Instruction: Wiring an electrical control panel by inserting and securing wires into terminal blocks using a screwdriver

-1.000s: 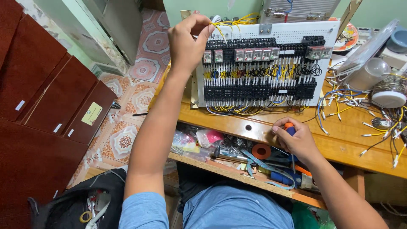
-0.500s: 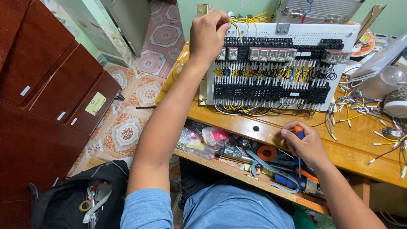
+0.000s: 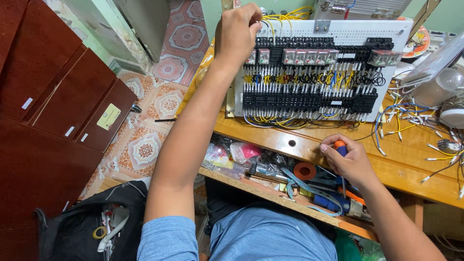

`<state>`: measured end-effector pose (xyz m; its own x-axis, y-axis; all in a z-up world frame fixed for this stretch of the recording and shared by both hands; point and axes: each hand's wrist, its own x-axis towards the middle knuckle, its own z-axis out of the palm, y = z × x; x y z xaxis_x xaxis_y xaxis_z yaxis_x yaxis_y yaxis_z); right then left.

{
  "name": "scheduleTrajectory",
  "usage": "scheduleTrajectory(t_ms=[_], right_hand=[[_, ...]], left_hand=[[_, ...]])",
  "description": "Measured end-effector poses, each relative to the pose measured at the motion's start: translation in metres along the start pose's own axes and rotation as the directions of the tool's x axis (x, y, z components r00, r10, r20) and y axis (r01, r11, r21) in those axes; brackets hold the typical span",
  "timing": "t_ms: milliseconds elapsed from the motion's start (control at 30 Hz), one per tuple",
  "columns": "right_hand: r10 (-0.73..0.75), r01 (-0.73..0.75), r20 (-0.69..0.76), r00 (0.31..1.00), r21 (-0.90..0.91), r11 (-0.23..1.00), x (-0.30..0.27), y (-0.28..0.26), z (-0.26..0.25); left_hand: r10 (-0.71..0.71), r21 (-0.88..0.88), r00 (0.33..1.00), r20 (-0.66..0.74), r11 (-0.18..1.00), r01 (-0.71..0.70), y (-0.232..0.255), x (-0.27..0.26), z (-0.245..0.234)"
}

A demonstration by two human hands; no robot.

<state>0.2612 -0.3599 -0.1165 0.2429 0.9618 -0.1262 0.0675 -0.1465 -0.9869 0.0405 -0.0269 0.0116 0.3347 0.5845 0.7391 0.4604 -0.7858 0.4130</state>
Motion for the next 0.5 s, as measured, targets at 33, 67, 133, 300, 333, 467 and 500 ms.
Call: scheduleTrajectory(t_ms=[33, 67, 133, 300, 333, 467, 500], right_hand=[[0.001, -0.001, -0.001, 1.0, 0.0, 1.0, -0.001, -0.002, -0.001], [0.025, -0.026, -0.015, 1.0, -0.083, 0.996, -0.003, -0.004, -0.002], [0.047, -0.052, -0.033, 0.998, -0.165, 0.985, -0.006, -0.013, -0.002], [0.0, 0.019, 0.164, 0.986, -0.116, 0.993, -0.02, -0.051, -0.003], [0.003, 0.017, 0.165, 0.986, -0.115, 0.993, -0.024, -0.066, -0.003], [-0.258, 0.38, 0.279, 0.925, -0.664, 0.644, -0.037, -0.12, -0.002], [-0.333, 0.442, 0.308, 0.891, -0.756, 0.483, -0.04, -0.132, -0.001]], left_hand=[[0.0, -0.001, 1.0, 0.001, 1.0, 0.0, -0.002, 0.001, 0.001], [0.044, 0.002, 0.999, -0.008, 0.999, -0.044, -0.005, 0.001, 0.002], [0.088, 0.004, 0.996, -0.016, 0.996, -0.088, -0.007, 0.003, 0.003], [0.029, 0.116, 0.999, 0.024, 0.993, -0.032, -0.01, 0.004, 0.007], [0.026, 0.116, 0.999, 0.026, 0.993, -0.029, -0.009, 0.004, 0.007], [-0.033, 0.147, 0.997, 0.07, 0.989, 0.022, -0.01, 0.008, 0.011], [-0.034, 0.15, 0.997, 0.07, 0.988, 0.023, -0.012, 0.009, 0.013]])
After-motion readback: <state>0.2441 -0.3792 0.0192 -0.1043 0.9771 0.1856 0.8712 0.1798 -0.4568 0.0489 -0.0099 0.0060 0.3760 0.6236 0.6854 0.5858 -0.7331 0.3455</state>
